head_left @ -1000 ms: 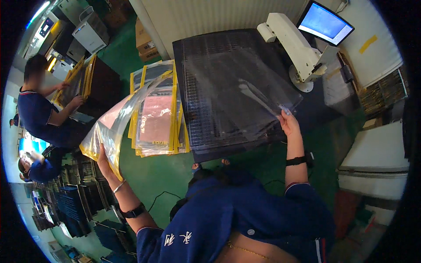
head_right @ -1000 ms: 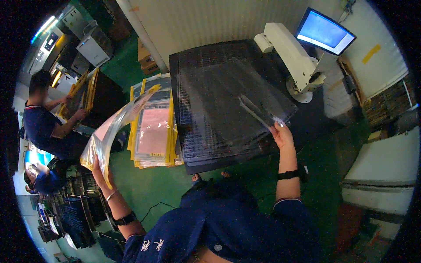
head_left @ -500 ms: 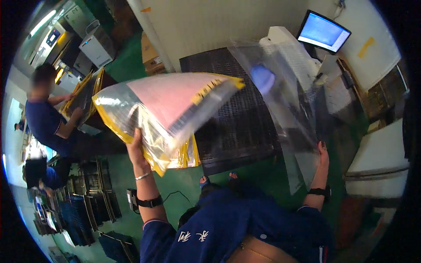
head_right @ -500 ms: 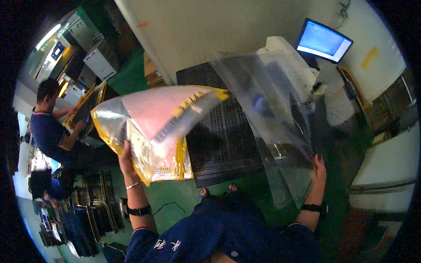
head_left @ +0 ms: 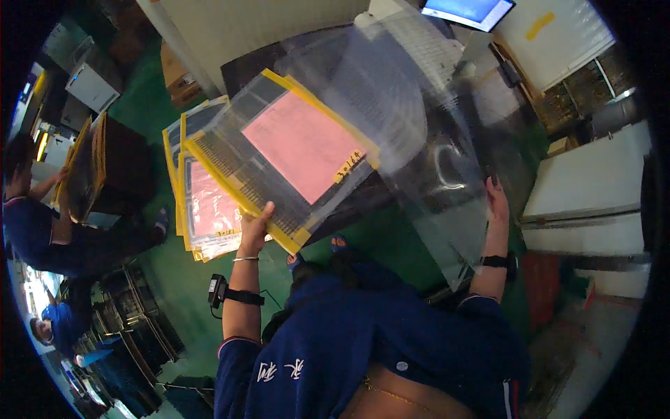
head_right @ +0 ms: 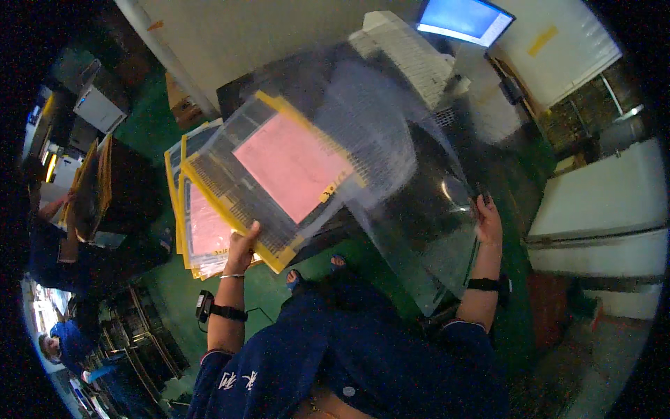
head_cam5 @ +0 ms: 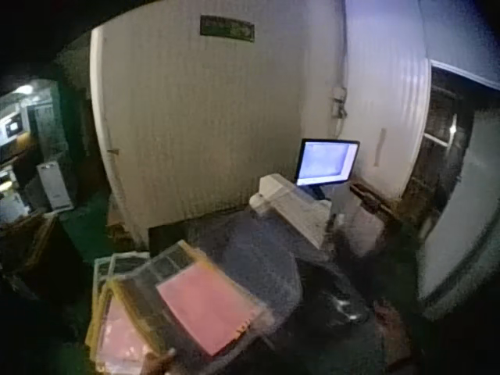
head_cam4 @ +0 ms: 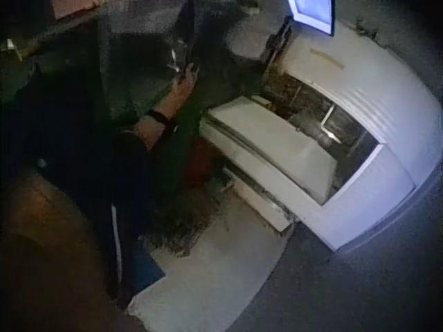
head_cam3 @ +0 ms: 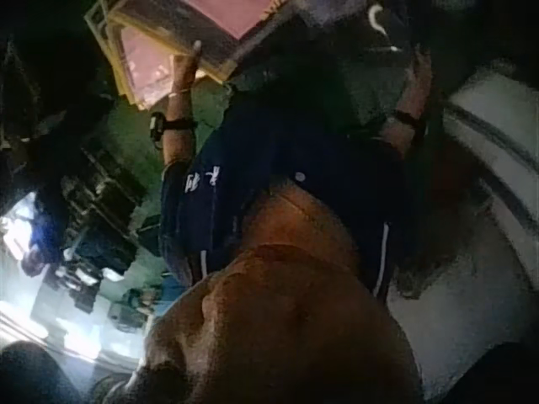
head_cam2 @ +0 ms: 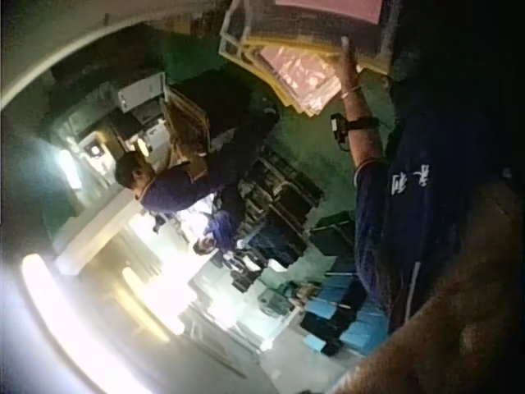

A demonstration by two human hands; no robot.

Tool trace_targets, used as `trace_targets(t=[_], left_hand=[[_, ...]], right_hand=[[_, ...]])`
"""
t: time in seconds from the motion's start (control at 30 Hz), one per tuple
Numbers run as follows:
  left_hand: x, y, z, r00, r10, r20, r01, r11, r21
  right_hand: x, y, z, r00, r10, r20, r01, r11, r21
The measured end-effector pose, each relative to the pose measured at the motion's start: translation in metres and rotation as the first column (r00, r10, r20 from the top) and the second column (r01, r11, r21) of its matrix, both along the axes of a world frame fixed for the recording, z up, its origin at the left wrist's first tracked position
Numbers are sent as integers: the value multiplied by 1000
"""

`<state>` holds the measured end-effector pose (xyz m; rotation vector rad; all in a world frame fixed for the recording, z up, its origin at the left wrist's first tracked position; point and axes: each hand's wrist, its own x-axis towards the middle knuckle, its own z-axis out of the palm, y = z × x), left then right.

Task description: The recorder is sorting and organizing mesh sheets protected by yellow-edged plastic sleeves at a fabrication station and placing them into a storage rack.

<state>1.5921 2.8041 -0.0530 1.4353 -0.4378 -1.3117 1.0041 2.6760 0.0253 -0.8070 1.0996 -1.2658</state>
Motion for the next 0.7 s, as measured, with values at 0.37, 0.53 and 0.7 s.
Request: trace_targets(t=[0.37, 0.53, 0.7], left_hand=[[110, 34, 106, 963, -231, -139, 188, 945, -269], [93, 30, 108, 970, -224, 93, 242, 927, -287], [93, 21, 134, 907, 285, 309, -88, 848, -522]], right_hand=[[184, -135, 61, 636, 685, -356, -715, 697, 63], [263, -176, 83, 424, 758, -496, -823, 550, 137], [255, -255, 91, 705, 417, -574, -630, 739, -236]])
